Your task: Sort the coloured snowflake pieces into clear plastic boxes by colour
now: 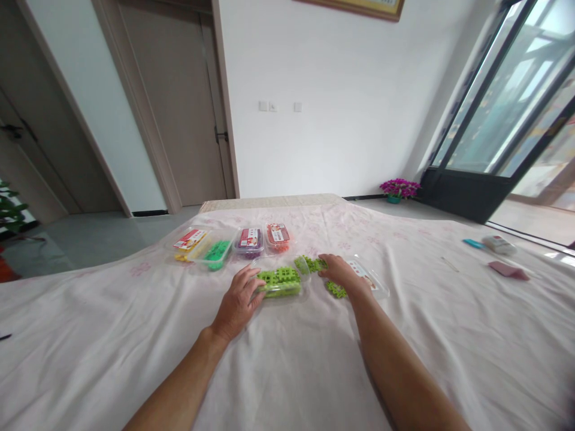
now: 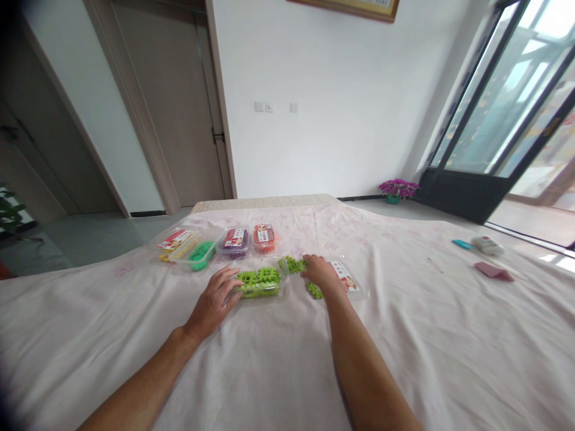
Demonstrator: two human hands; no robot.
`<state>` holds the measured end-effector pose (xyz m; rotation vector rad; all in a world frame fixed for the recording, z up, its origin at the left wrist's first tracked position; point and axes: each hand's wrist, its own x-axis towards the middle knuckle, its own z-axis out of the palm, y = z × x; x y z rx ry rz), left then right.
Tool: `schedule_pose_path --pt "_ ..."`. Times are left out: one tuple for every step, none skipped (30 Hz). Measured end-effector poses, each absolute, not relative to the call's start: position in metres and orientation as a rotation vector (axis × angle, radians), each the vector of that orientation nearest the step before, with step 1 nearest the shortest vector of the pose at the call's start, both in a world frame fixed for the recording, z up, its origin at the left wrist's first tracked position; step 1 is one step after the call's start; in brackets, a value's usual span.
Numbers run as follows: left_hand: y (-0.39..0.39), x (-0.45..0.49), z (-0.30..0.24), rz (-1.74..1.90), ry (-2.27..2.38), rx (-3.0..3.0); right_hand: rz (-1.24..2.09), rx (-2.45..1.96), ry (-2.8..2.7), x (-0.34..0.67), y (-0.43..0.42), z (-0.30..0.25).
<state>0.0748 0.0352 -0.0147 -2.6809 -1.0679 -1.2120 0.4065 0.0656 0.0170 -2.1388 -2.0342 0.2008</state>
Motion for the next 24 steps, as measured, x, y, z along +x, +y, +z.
schedule_pose_path --pt "0.035 0.075 -0.015 -1.211 -1.068 -2.681 0.189 -2.136 -2.029 0.406 0.065 0.016" --pt "0.035 0.075 -0.015 -1.212 -1.067 -2.680 0.176 -2.136 -2.020 0.406 0.065 0.016" --pt "0.035 0.075 -0.014 -1.215 -1.064 -2.680 0.162 -2.137 -2.013 0.406 0.064 0.017" --pt "0.036 0.075 -0.014 -1.219 -1.060 -2.678 0.145 -2.142 -2.003 0.406 0.063 0.018" --pt "0.036 0.075 -0.015 -1.223 -1.056 -2.677 0.124 -2.154 -1.990 0.405 0.062 0.020" --pt "0.036 0.075 -0.015 -1.225 -1.055 -2.677 0.099 -2.169 -1.971 0.404 0.060 0.022" --pt "0.036 0.075 -0.014 -1.225 -1.056 -2.677 0.071 -2.180 -1.945 0.402 0.060 0.025" --pt "0.036 0.075 -0.014 -1.224 -1.059 -2.678 0.043 -2.180 -1.915 0.400 0.059 0.028" --pt "0.036 0.075 -0.014 -1.223 -1.064 -2.679 0.023 -2.159 -1.890 0.398 0.059 0.032" --pt "0.036 0.075 -0.014 -1.222 -1.071 -2.680 0.017 -2.110 -1.877 0.394 0.059 0.037" --pt "0.036 0.075 -0.014 -1.223 -1.078 -2.681 0.025 -2.034 -1.879 0.390 0.058 0.042" --pt "0.036 0.075 -0.014 -1.224 -1.085 -2.682 0.045 -1.942 -1.886 0.385 0.058 0.047" --pt "0.036 0.075 -0.014 -1.225 -1.092 -2.684 0.074 -1.844 -1.899 0.379 0.057 0.053" --pt "0.036 0.074 -0.014 -1.225 -1.098 -2.686 0.105 -1.748 -1.915 0.372 0.056 0.058" --pt "0.036 0.074 -0.015 -1.223 -1.101 -2.689 0.133 -1.662 -1.935 0.365 0.054 0.063" --pt "0.036 0.074 -0.015 -1.222 -1.100 -2.690 0.159 -1.587 -1.966 0.358 0.051 0.067" --pt "0.036 0.074 -0.015 -1.218 -1.098 -2.692 0.182 -1.524 -2.007 0.351 0.049 0.070" --pt "0.036 0.074 -0.015 -1.216 -1.095 -2.692 0.200 -1.473 -2.052 0.344 0.046 0.072" --pt "0.035 0.074 -0.015 -1.214 -1.091 -2.692 0.211 -1.439 -2.096 0.338 0.043 0.073" --pt "0.035 0.074 -0.015 -1.212 -1.089 -2.693 0.216 -1.423 -2.135 0.334 0.041 0.074" --pt "0.035 0.074 -0.015 -1.211 -1.087 -2.695 0.215 -1.423 -2.168 0.330 0.040 0.073" --pt "0.035 0.074 -0.015 -1.207 -1.088 -2.697 0.208 -1.435 -2.191 0.328 0.039 0.072" --pt "0.035 0.074 -0.014 -1.204 -1.089 -2.700 0.195 -1.451 -2.207 0.326 0.039 0.071" --pt "0.034 0.074 -0.014 -1.202 -1.091 -2.701 0.180 -1.466 -2.218 0.326 0.039 0.070"
